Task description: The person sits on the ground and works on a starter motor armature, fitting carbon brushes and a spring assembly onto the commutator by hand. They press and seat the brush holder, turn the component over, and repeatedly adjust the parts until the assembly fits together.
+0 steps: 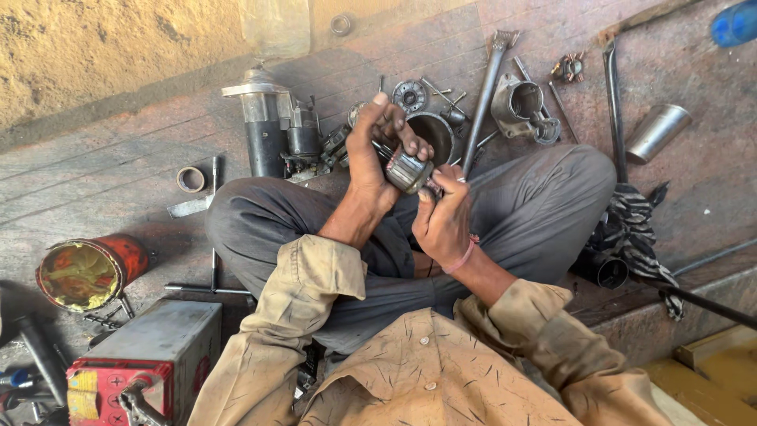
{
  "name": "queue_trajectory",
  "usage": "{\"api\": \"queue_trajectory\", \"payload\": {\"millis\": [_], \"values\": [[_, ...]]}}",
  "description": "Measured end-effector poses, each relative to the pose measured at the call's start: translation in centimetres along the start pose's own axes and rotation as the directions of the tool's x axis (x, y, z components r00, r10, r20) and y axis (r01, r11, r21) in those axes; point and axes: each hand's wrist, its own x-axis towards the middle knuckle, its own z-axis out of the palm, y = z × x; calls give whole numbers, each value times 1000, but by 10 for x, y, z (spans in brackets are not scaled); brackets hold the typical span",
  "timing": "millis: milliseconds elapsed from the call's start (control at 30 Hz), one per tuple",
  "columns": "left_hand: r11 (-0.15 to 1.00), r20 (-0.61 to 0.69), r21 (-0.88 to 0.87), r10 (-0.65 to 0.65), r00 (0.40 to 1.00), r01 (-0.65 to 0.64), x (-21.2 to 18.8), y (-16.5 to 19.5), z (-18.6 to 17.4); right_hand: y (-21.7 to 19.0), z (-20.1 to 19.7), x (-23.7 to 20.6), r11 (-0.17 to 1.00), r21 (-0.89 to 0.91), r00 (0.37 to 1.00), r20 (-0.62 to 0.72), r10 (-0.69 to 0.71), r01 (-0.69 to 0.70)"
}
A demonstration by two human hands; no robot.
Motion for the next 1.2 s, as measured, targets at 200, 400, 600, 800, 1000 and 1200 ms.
{"api": "queue_trajectory", "payload": {"millis": [200,400,600,800,1000,1200], "values": [[996,29,85,-10,1000,7,-4,-13,-1,-4,7,-13,362,620,606,236,760,-696],[995,44,104,2,999,-6,-4,-13,3,-13,-11,-5,66,660,447,429,785,-749],[999,-59,-30,-36,998,34,-6,-11,2,-11,-3,-6,987,-99,992,-15,123,-124],[998,49,53,20,999,-22,-8,-15,3,-13,15,-21,816,314,851,-46,524,-485],[965,155,239,75,985,-110,-9,-13,2,-17,-3,-5,-304,714,312,592,743,-630],[975,101,181,110,989,-127,-6,-21,7,-22,-15,-4,383,583,610,258,749,-717]]}}
